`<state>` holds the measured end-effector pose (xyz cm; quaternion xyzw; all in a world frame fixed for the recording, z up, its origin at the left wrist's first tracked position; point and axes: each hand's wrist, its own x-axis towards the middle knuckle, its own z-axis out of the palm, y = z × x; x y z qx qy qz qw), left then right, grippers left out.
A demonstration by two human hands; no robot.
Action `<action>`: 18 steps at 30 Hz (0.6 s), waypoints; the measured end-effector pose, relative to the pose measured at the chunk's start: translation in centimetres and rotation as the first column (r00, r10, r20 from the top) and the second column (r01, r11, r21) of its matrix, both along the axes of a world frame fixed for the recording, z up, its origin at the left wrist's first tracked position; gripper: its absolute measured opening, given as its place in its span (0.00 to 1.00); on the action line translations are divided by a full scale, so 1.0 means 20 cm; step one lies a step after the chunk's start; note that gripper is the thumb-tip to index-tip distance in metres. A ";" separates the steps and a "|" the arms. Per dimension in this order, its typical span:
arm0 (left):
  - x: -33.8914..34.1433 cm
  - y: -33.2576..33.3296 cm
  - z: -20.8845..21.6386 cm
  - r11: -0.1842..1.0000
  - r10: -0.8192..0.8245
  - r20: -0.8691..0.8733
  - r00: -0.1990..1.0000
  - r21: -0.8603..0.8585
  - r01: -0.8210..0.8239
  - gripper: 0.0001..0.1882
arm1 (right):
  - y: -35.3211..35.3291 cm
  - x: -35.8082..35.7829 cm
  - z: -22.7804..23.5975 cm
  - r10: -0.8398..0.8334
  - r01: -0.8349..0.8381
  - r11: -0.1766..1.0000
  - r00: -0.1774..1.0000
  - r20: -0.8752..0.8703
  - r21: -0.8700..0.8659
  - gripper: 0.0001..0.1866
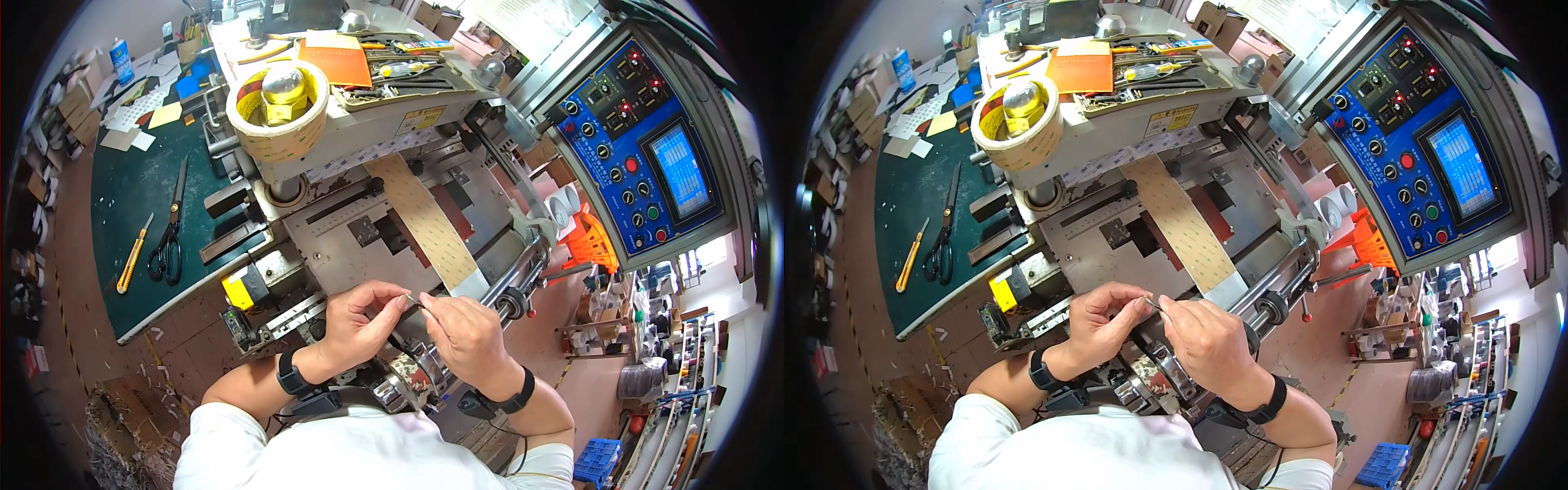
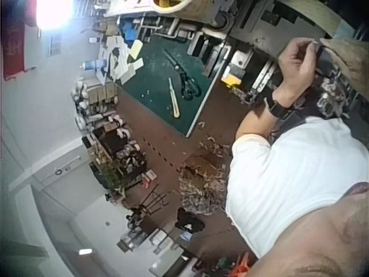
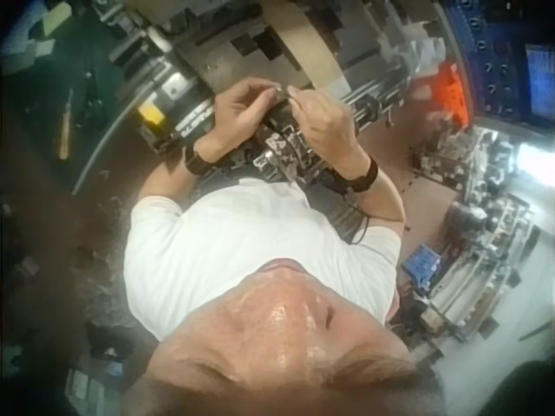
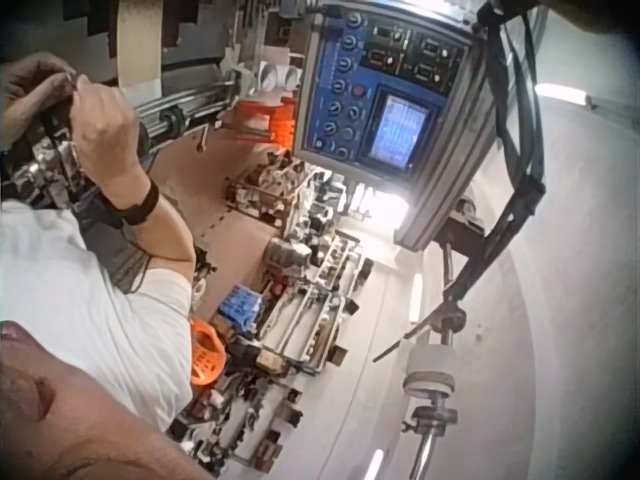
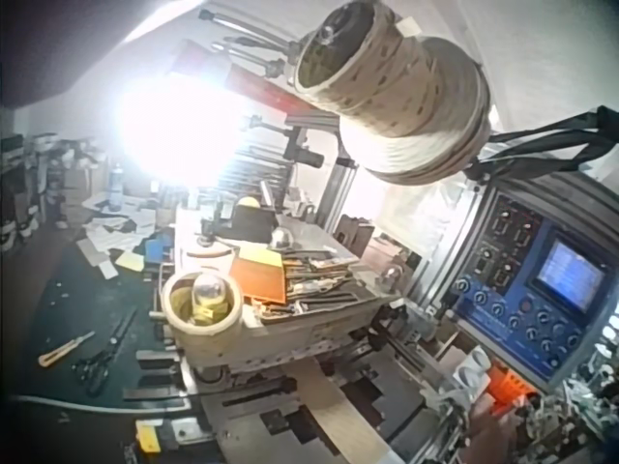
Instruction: Operating and adjusting industrial machinery for material processing.
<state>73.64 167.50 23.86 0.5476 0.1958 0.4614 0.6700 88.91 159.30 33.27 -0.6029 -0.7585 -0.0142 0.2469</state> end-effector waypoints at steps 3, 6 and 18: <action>0.00 0.00 -0.01 0.999 -0.007 -0.006 1.000 -0.043 0.007 0.05 | 0.00 0.00 0.00 -0.002 0.002 1.000 1.000 0.002 0.000 0.16; 0.00 0.00 -0.01 0.999 0.002 -0.006 1.000 -0.032 -0.002 0.05 | 0.00 -0.01 0.00 -0.009 0.009 1.000 1.000 0.000 0.026 0.16; 0.01 0.00 0.01 0.998 -0.001 -0.042 0.999 -0.069 -0.002 0.04 | -0.02 0.06 0.06 -0.071 0.070 0.996 0.997 -0.012 -0.055 0.13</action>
